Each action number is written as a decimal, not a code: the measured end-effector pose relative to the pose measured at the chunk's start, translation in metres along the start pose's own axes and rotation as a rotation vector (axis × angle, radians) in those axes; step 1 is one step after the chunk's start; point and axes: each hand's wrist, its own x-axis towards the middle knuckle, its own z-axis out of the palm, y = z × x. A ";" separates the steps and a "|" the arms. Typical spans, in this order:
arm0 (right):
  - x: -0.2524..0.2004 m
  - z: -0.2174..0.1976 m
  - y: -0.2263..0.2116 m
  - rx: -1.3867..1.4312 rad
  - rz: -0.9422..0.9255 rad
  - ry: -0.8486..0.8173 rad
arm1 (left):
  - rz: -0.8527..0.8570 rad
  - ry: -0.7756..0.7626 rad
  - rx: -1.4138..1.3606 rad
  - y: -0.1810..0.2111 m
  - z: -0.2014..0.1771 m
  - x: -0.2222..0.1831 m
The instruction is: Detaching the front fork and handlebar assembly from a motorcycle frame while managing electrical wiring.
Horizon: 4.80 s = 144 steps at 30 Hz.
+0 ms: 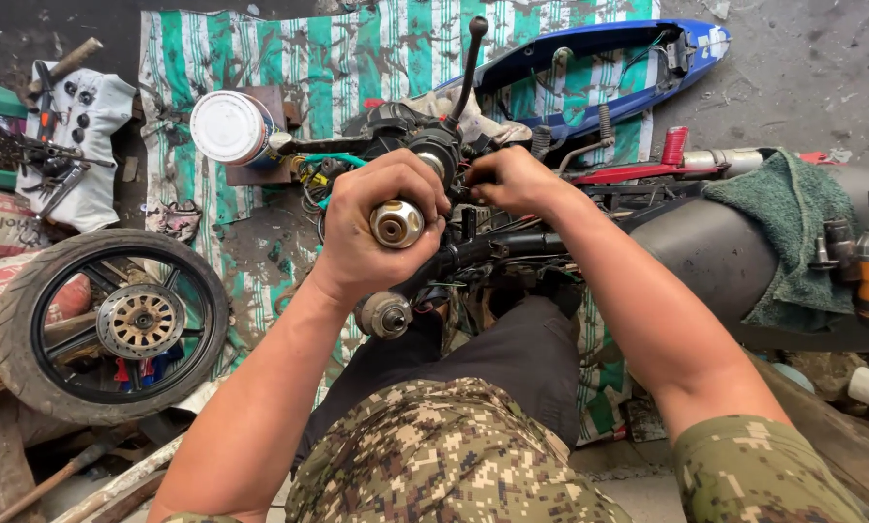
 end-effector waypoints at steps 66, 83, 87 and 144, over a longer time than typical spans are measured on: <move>-0.174 0.178 -0.073 1.350 0.303 0.233 | 0.047 -0.007 -0.010 -0.001 0.003 -0.006; -0.153 0.203 -0.101 1.046 0.067 0.032 | 0.030 -0.042 -0.026 0.003 0.009 -0.014; -0.147 0.210 -0.120 0.929 0.044 0.026 | 0.016 -0.061 -0.030 0.006 0.009 -0.014; -0.031 0.167 0.044 0.262 0.157 0.596 | -0.015 -0.028 0.023 0.013 -0.007 -0.013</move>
